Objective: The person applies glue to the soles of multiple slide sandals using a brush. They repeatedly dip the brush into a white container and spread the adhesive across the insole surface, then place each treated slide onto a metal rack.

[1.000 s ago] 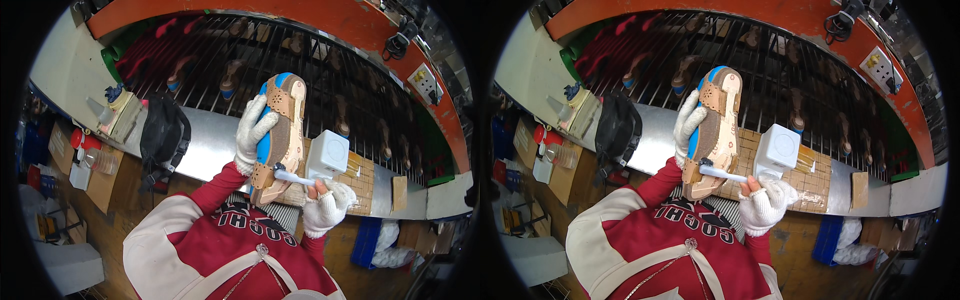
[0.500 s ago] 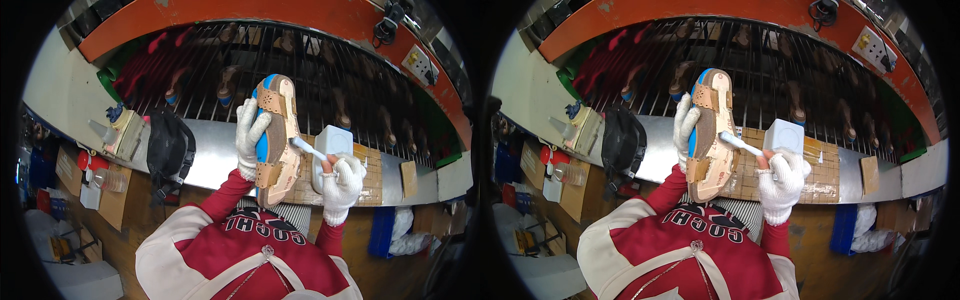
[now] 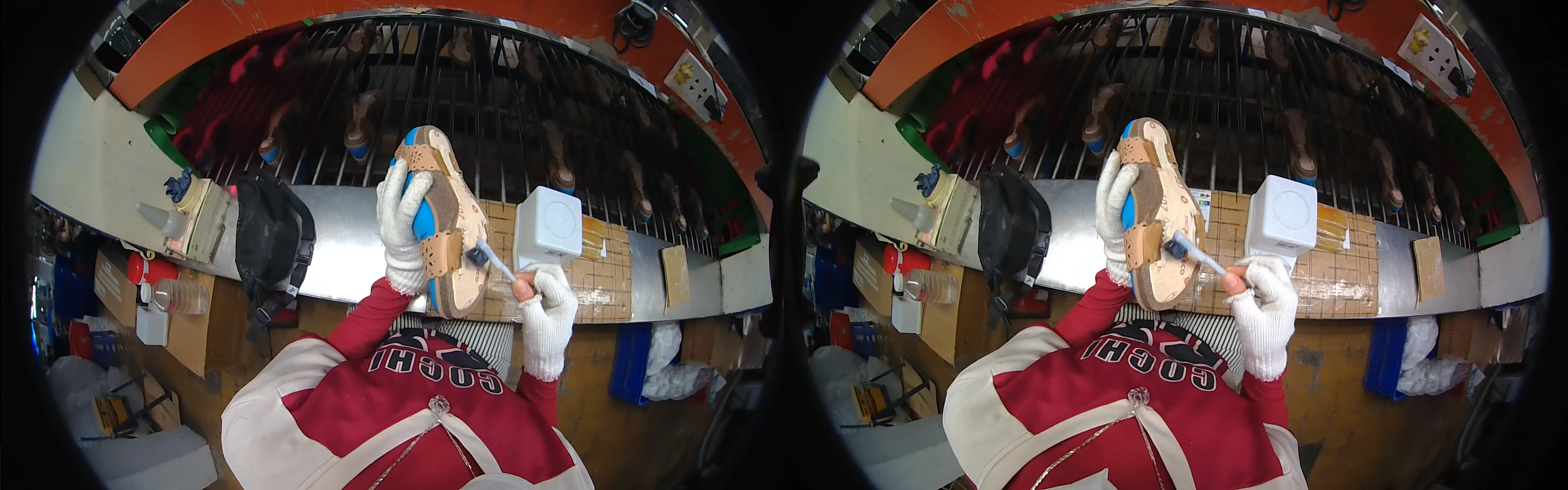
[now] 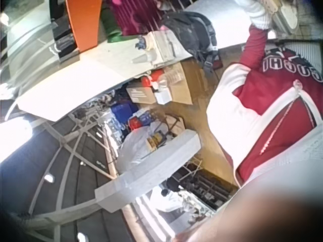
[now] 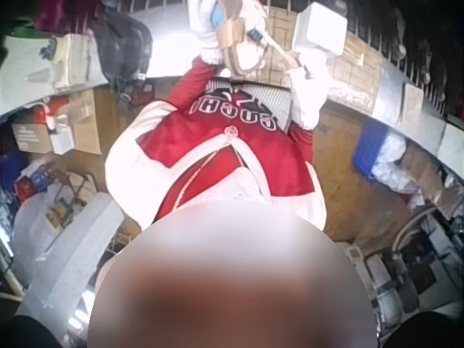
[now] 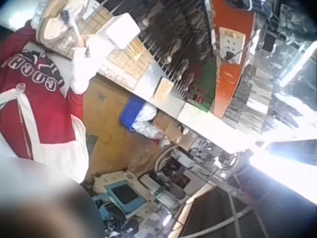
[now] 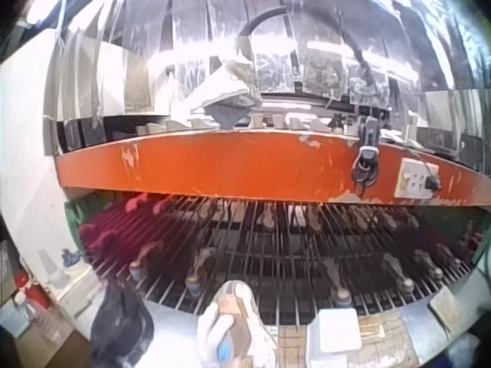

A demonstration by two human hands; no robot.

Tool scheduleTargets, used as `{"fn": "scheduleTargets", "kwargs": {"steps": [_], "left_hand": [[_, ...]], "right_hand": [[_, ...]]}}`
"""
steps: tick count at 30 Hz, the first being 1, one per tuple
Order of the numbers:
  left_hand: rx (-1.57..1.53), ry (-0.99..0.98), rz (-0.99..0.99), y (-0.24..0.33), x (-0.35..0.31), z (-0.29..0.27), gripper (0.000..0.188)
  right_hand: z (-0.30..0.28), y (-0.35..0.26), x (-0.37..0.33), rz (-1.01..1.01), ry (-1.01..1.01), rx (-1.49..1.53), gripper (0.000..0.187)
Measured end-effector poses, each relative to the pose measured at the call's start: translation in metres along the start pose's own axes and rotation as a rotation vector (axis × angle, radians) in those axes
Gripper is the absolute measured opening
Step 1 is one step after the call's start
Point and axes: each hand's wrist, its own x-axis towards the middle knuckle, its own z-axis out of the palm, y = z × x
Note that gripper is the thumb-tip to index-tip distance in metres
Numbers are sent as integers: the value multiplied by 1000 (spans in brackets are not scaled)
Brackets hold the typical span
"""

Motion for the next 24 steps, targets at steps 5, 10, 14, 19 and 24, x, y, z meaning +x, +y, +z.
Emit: {"fn": "scheduleTargets", "kwargs": {"steps": [5,10,14,19,24], "left_hand": [[15,-17,-11,4,-3,2,57],[71,-57,-19,5,-4,1,49],[88,-67,-31,4,-6,1,47],[86,-73,-21,6,-2,-1,47],[92,-58,2,11,4,-2,46]], "right_hand": [[4,0,-6,-38,-18,-21,20],[9,-1,2,-20,44,-57,19],[6,-1,10,-154,131,-234,18],[3,1,16,-299,150,-320,19],[-3,6,16,-297,68,-300,21]]}}
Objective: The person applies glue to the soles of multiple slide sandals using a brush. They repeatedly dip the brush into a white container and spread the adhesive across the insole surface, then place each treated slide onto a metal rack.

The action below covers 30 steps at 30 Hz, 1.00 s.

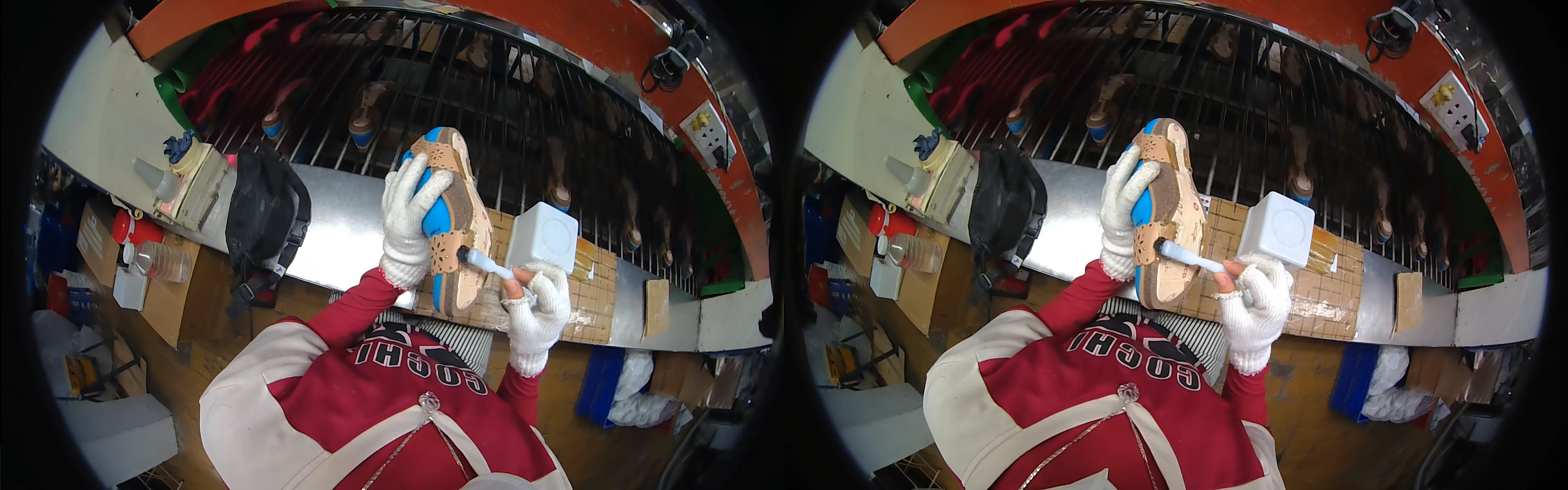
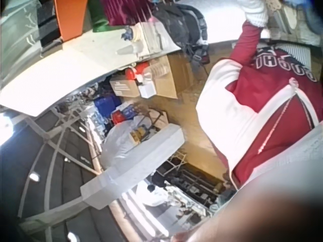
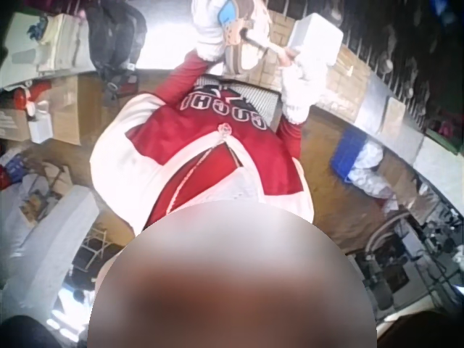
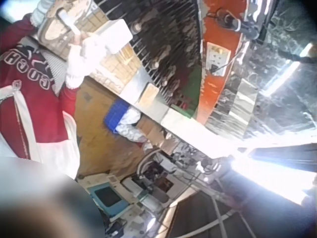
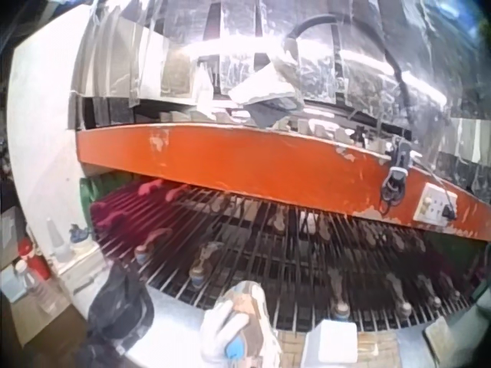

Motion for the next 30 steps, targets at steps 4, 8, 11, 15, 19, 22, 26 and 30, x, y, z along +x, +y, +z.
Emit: {"fn": "scheduleTargets", "kwargs": {"steps": [4,8,11,15,19,22,26,30], "left_hand": [[-24,-4,-8,2,4,2,46],[-62,-10,-41,1,9,8,48],[-126,2,-63,6,10,17,50],[-179,17,-153,11,7,21,43],[-317,-8,-258,11,3,23,41],[-216,-42,-291,8,-1,20,40],[-167,-38,-253,6,-5,19,43],[-73,-33,-170,4,-7,18,48]], "right_hand": [[-3,4,-1,-18,-10,32,21],[-5,8,6,-109,-24,92,22],[-4,10,13,123,11,326,23],[4,10,16,191,33,252,19],[-10,1,-3,320,-120,401,22],[-15,-5,-11,231,-116,340,21],[-12,-10,-10,209,-56,221,19],[-7,-13,-4,121,18,56,16]]}}
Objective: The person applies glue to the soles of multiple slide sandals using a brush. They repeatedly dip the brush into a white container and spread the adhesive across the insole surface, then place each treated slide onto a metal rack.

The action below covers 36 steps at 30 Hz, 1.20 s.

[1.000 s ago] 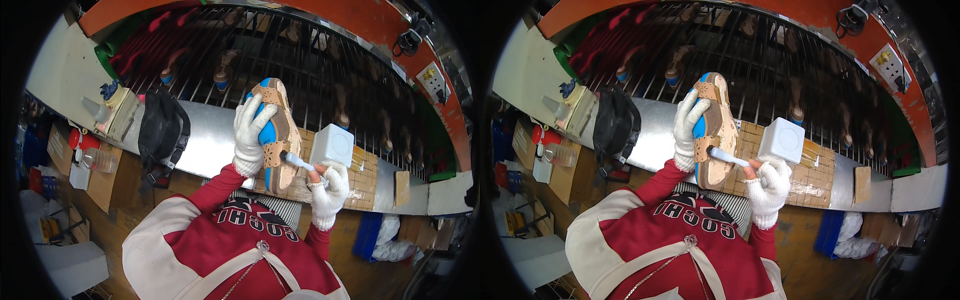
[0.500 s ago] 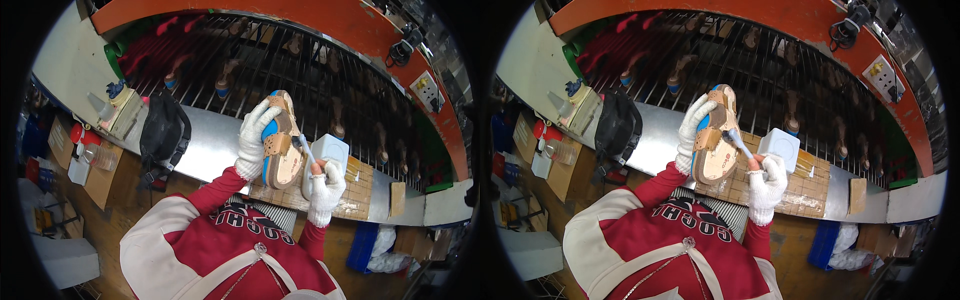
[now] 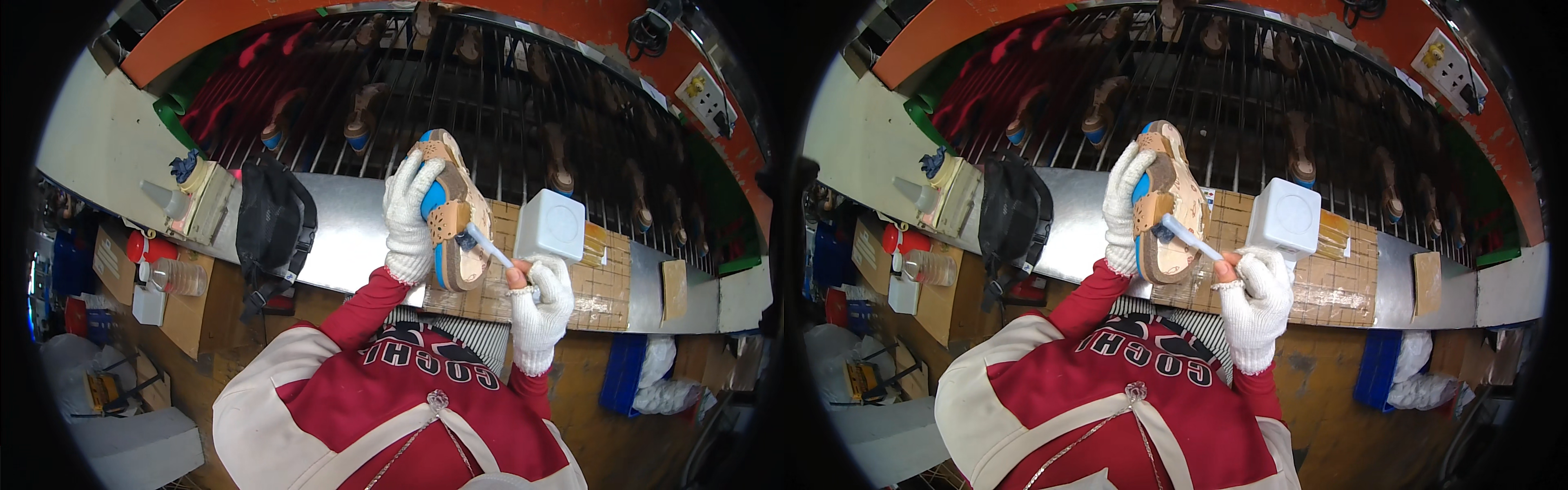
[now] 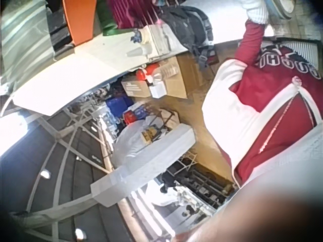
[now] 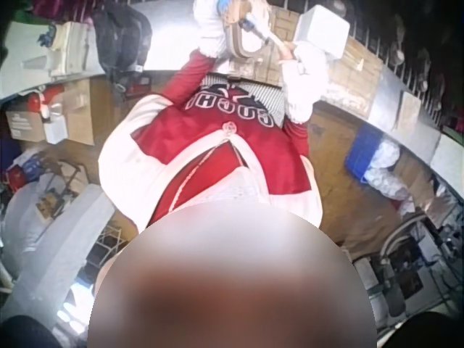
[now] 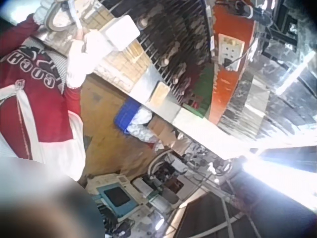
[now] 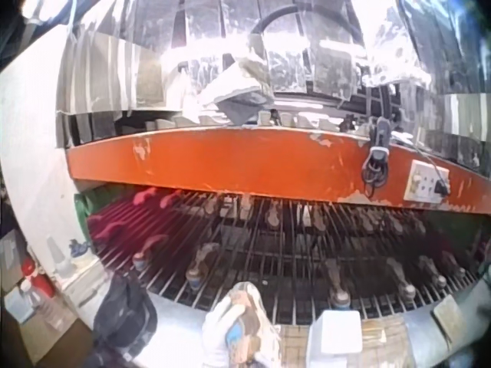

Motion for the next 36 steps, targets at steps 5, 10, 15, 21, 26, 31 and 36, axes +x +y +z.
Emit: {"fn": "scheduleTargets", "kwargs": {"steps": [5,10,15,21,26,31,36], "left_hand": [[-98,7,-33,-6,4,-1,50],[-676,-86,-274,-2,-3,-2,44],[-967,-117,-371,-3,-9,-3,47],[-1169,-146,-512,-14,-11,4,56],[-1004,-282,-402,-6,-14,1,67],[-1596,-347,-646,-3,-12,-8,58],[-1660,-380,-635,-8,-17,-6,58]], "right_hand": [[9,-2,-5,-204,163,-164,19],[7,6,-18,-453,80,-133,26],[9,14,-21,-381,187,-123,28],[0,1,-21,-550,149,-236,27],[6,-4,0,-394,180,-296,26],[-5,-4,-1,-581,83,-213,27],[-4,2,-9,-563,187,-306,29]]}}
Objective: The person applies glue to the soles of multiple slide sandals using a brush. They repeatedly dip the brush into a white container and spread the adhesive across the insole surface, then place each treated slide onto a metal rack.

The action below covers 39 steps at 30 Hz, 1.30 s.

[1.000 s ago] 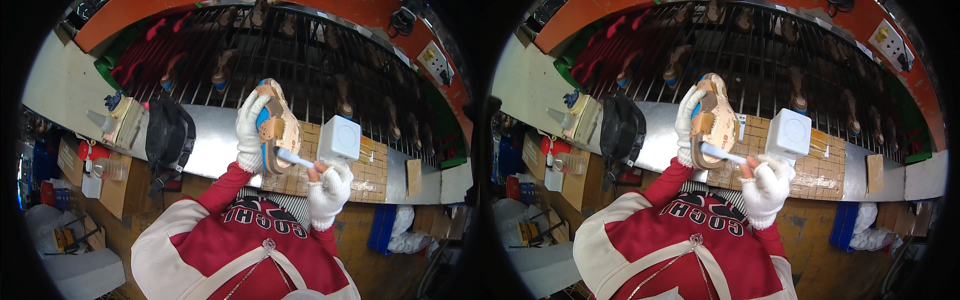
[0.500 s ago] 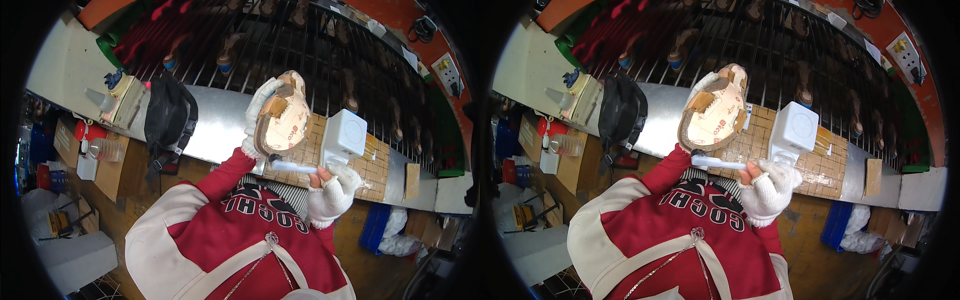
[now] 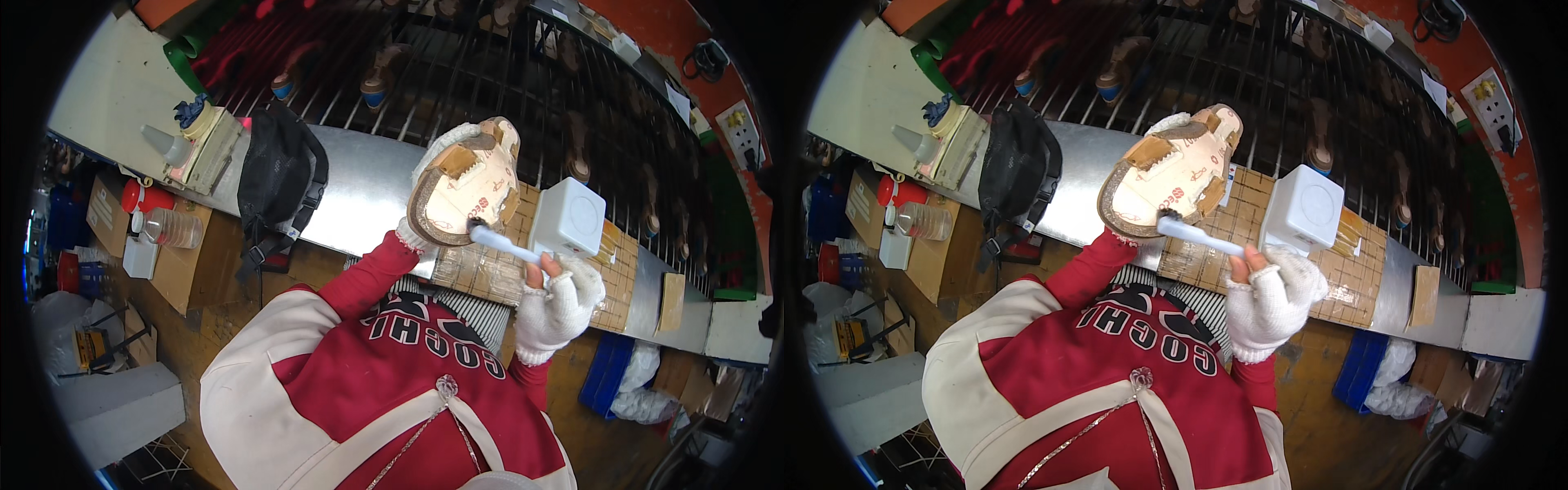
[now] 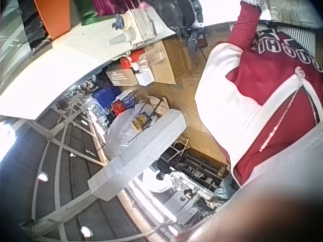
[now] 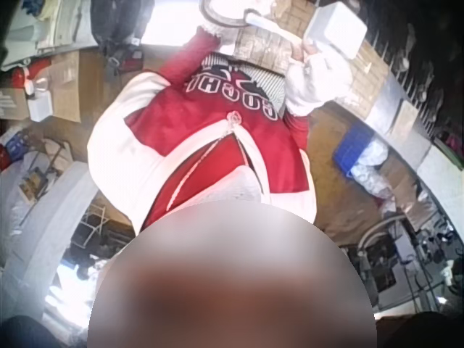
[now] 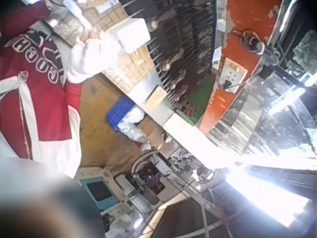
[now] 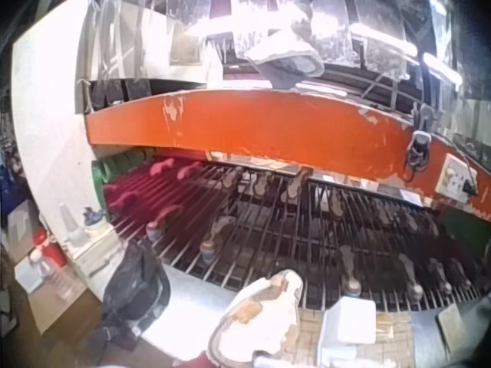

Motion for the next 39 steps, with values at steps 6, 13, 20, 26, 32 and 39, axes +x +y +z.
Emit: {"fn": "scheduleTargets", "kwargs": {"steps": [6,13,20,26,32,39], "left_hand": [[-127,7,-45,0,-3,2,62],[-185,10,-94,-7,-7,7,65],[-227,17,-153,-9,-9,12,68],[-290,31,-227,-11,-10,18,71],[-379,90,-298,-3,-11,27,74],[464,476,79,9,-10,46,103]], "right_hand": [[0,-6,-7,-41,15,101,31],[0,-1,-9,-26,17,51,30],[6,5,-15,95,22,138,32],[3,4,-20,134,2,168,31],[-5,11,-33,196,-34,229,27],[-65,63,-76,600,-236,-106,14]]}}
